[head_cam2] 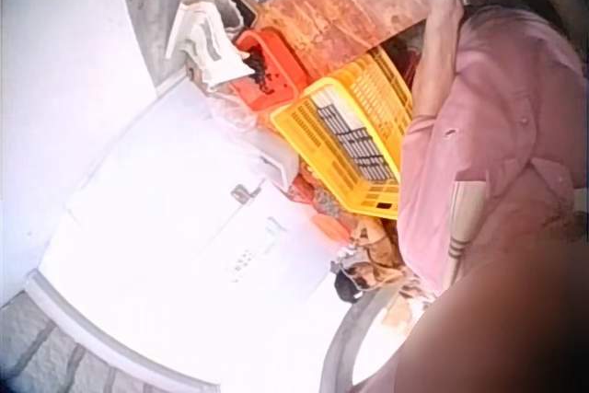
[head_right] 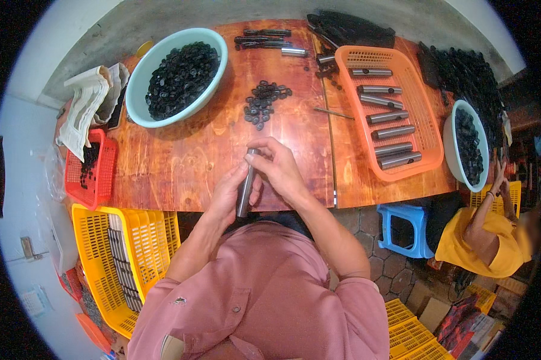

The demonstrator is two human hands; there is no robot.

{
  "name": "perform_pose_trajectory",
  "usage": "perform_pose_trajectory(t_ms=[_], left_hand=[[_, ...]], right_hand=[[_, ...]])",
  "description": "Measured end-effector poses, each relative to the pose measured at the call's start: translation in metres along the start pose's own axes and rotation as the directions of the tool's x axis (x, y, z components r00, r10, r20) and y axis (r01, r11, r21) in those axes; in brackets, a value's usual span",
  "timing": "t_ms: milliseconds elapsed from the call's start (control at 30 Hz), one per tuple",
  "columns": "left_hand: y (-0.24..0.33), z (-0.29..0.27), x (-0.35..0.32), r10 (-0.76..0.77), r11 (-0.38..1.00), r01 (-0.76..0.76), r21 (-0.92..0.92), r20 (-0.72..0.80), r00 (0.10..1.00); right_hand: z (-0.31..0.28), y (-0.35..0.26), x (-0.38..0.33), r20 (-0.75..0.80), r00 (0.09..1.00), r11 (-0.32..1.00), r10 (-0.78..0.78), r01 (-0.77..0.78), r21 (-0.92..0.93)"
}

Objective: The person repeatedly picks small black circular components from a bowl and inserts them into a cylindrical metal tool held in the other hand. After filling the tool, they place it into a yellow basket and repeat the process. Another person is visible working at the same table.

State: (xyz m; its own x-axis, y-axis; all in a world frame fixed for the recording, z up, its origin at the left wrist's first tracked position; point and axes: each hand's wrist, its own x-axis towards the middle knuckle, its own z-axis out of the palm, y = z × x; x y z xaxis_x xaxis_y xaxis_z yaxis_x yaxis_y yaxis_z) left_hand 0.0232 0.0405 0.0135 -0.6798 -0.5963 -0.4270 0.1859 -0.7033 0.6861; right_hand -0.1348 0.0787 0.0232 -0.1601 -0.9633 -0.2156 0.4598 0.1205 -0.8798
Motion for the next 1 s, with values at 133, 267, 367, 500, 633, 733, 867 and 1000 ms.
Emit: perform_pose_trajectory(t_ms=[133, 267, 367, 500, 633, 733, 867, 1000], left_hand=[[0.001, 0.003, 0.003, 0.028, 0.996, -0.033, 0.087, 0.048, 0.998], [0.006, 0.008, 0.004, 0.065, 0.986, -0.08, 0.146, 0.105, 0.992], [0.011, 0.009, 0.002, 0.046, 0.977, -0.068, 0.204, 0.114, 0.992], [0.01, 0.003, 0.006, 0.038, 0.979, -0.057, 0.194, 0.099, 0.994], [0.013, 0.005, 0.002, -0.008, 0.966, 0.003, 0.258, 0.018, 1.0], [0.014, 0.004, 0.001, 0.006, 0.944, -0.003, 0.329, -0.008, 1.0], [0.011, 0.007, 0.002, 0.061, 0.938, -0.06, 0.343, 0.008, 0.998], [0.019, 0.011, 0.004, 0.035, 0.945, -0.061, 0.32, 0.084, 0.996]], right_hand=[[-0.002, -0.006, -0.004, -0.026, 1.0, 0.998, 0.015, -0.014, 0.064], [-0.002, -0.015, -0.006, -0.024, 1.0, 0.997, -0.004, 0.006, 0.075], [-0.006, -0.016, -0.006, 0.006, 1.0, 0.999, -0.008, 0.008, 0.049], [-0.006, -0.008, -0.006, 0.006, 1.0, 1.0, -0.03, 0.03, 0.007], [-0.004, -0.007, -0.006, 0.021, 0.997, 0.995, -0.07, 0.071, -0.066], [-0.008, 0.001, -0.002, 0.027, 0.993, 0.989, -0.113, 0.115, -0.09], [-0.005, -0.008, -0.004, 0.027, 0.997, 0.996, -0.072, 0.073, -0.041], [-0.01, -0.011, -0.002, -0.005, 0.998, 0.998, -0.06, 0.06, -0.033]])
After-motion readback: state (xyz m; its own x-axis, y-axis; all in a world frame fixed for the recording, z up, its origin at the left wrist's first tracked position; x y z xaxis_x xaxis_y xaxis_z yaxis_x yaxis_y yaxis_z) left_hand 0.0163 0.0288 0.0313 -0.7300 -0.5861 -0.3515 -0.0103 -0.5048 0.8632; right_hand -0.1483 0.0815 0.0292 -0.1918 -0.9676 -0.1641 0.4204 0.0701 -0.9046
